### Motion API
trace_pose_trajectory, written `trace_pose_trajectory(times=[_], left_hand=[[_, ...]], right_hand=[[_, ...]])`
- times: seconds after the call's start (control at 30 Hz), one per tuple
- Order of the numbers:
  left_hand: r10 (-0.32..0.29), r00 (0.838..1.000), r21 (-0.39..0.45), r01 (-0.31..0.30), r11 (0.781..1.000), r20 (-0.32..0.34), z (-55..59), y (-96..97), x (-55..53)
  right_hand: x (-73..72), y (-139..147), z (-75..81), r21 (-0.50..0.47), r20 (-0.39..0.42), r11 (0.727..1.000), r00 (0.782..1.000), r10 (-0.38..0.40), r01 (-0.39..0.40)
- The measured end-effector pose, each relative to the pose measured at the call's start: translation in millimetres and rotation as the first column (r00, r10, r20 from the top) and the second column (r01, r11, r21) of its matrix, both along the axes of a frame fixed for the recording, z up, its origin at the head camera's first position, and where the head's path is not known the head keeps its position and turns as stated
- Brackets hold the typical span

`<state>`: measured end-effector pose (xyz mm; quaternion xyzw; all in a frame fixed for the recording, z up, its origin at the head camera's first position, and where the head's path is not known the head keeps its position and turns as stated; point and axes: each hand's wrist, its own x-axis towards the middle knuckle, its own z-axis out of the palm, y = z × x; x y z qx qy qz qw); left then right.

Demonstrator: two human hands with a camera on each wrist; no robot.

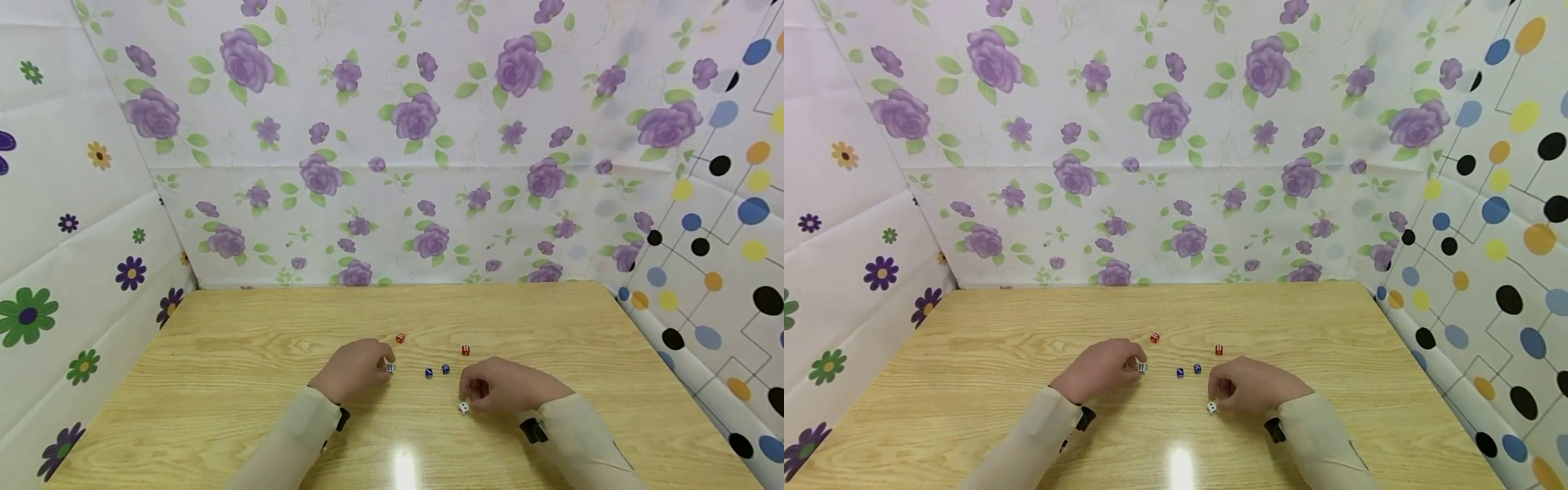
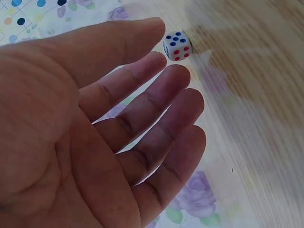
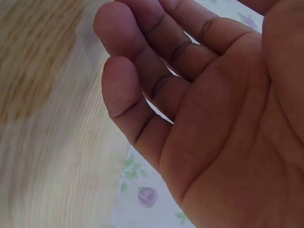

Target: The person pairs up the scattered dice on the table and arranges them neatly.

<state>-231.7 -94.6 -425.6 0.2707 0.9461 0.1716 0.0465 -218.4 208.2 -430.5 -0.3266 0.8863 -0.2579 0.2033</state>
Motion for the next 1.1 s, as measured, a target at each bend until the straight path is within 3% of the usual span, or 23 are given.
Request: trace_pose_trajectory(times=[0.3, 0.7, 1.1], left_hand=[[-0.007, 0.999, 0.0, 0.007, 1.0, -0.038, 0.7, -2.2, 1.2], [-0.011, 0.998, 0.014, 0.012, 1.0, -0.055, 2.0, -0.6, 2.0], [-0.012, 1.0, 0.014, 0.012, 1.0, -0.025, -1.0, 1.0, 2.7]], right_hand=[[-0.8, -0.6, -2.6, -0.016, 0.016, 0.999, 0.999, 0.03, -0.03], [1.5, -5.8, -1.2, -0.014, -0.038, 0.999, 0.998, 0.05, -0.051], [4.4, -6.9, -1.4, -0.006, 0.009, 1.0, 1.0, -0.005, 0.006]])
